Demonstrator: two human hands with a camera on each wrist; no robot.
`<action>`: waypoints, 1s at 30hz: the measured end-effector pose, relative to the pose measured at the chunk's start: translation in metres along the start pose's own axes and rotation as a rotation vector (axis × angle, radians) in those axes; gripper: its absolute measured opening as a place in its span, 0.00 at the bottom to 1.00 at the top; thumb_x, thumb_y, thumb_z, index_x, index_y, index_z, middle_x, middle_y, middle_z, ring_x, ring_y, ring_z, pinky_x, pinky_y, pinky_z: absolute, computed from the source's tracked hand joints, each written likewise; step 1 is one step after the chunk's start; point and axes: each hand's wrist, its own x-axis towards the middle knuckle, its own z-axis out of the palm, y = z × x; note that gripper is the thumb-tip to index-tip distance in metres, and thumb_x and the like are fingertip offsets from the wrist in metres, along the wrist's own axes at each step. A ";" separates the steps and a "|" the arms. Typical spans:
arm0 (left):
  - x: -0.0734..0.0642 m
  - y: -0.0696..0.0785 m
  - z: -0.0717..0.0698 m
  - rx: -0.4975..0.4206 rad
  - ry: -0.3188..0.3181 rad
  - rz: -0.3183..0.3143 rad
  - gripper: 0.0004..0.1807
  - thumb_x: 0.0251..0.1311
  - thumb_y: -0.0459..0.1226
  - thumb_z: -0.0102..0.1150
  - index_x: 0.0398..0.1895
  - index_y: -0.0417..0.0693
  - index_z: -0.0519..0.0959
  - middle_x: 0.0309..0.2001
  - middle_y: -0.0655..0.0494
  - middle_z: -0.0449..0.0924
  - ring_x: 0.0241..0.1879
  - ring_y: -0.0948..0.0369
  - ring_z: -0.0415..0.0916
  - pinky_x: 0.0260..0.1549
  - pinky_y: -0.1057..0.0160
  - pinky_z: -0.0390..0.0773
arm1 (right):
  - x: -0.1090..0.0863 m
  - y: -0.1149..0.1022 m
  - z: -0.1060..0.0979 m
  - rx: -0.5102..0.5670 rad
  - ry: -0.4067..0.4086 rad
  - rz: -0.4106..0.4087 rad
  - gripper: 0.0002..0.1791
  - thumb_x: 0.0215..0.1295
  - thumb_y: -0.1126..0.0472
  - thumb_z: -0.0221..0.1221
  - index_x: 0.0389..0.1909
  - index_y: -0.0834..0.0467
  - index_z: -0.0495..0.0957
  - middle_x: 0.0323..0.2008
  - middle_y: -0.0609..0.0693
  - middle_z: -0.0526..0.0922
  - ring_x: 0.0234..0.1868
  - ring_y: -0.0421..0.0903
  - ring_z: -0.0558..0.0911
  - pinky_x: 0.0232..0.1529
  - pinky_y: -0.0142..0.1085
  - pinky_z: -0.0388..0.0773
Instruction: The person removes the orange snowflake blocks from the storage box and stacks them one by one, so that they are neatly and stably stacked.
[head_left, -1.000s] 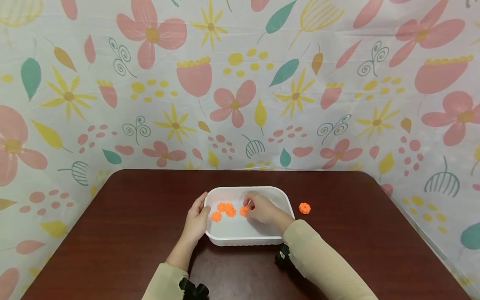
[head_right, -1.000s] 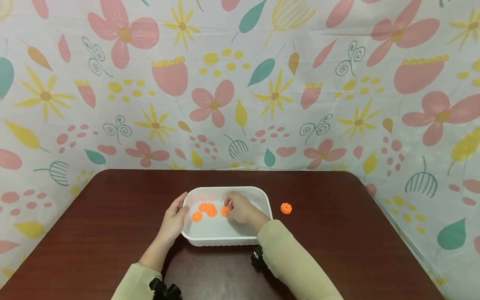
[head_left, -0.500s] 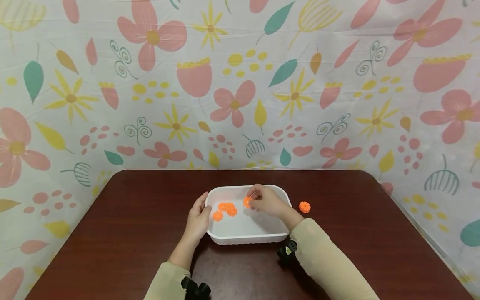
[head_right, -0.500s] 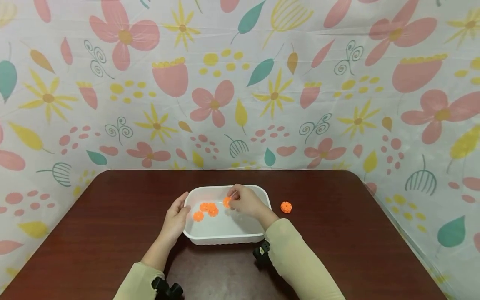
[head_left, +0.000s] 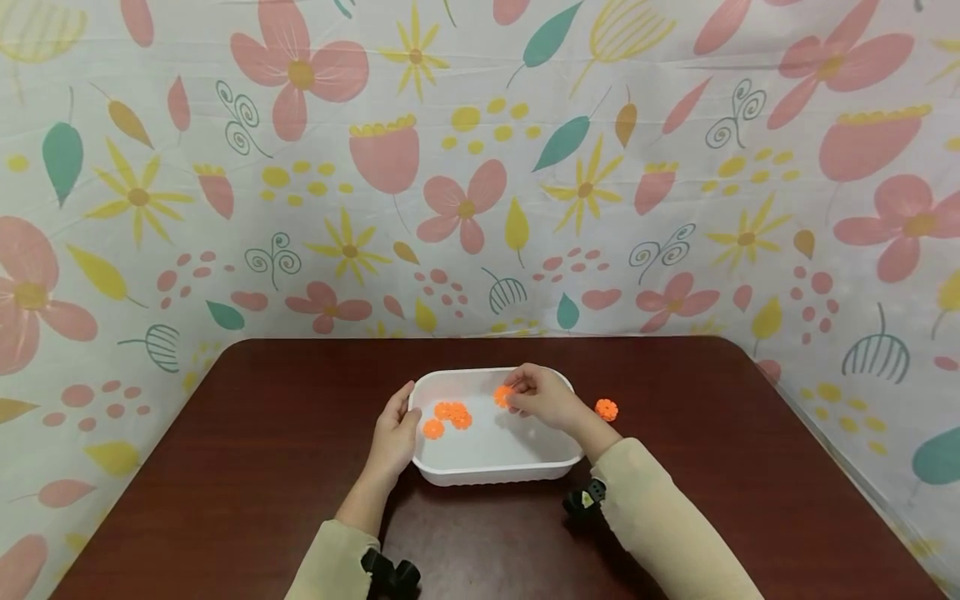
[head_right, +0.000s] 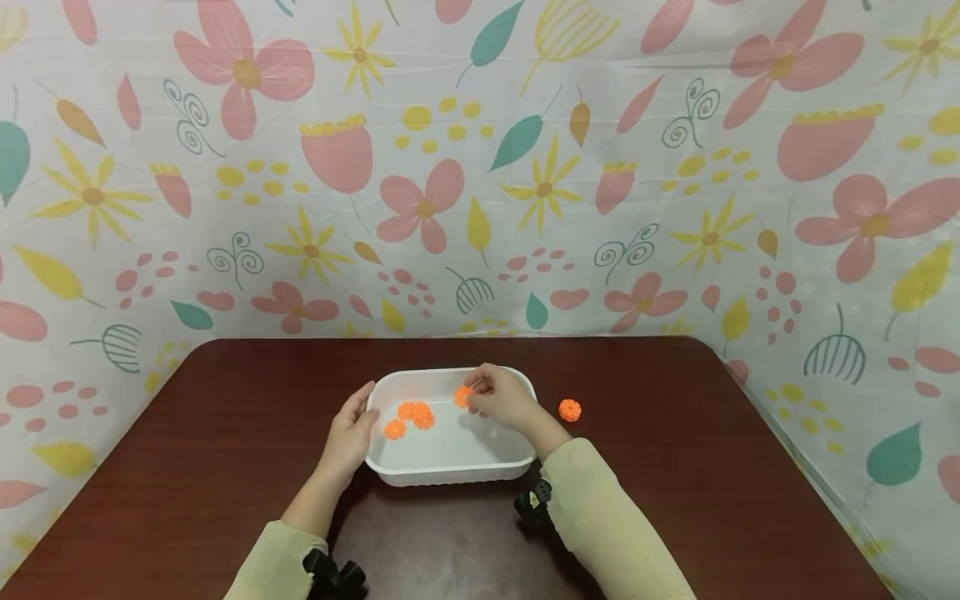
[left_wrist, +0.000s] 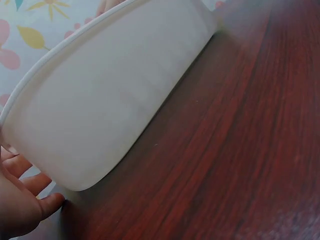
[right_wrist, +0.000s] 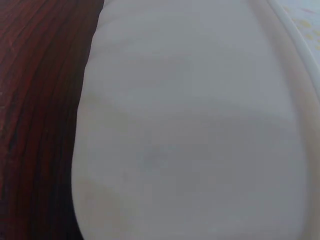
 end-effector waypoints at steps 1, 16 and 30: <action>0.000 0.000 0.000 0.001 0.001 0.000 0.27 0.69 0.34 0.41 0.71 0.46 0.59 0.70 0.41 0.59 0.68 0.48 0.58 0.65 0.46 0.61 | -0.001 0.000 -0.001 0.008 0.004 0.005 0.11 0.61 0.65 0.60 0.45 0.62 0.76 0.33 0.55 0.80 0.31 0.46 0.82 0.35 0.42 0.82; 0.001 -0.003 0.000 -0.008 0.014 0.046 0.27 0.67 0.32 0.42 0.70 0.43 0.60 0.68 0.40 0.61 0.67 0.49 0.60 0.64 0.47 0.62 | -0.009 0.004 -0.016 0.045 0.062 -0.040 0.11 0.61 0.68 0.58 0.45 0.63 0.75 0.34 0.56 0.81 0.32 0.46 0.84 0.35 0.40 0.83; 0.001 -0.004 0.000 -0.007 0.012 0.055 0.27 0.67 0.32 0.42 0.70 0.43 0.60 0.68 0.40 0.61 0.66 0.48 0.62 0.63 0.46 0.64 | -0.017 0.005 -0.034 0.104 0.101 -0.074 0.12 0.62 0.69 0.58 0.46 0.66 0.74 0.37 0.61 0.81 0.33 0.49 0.84 0.35 0.38 0.83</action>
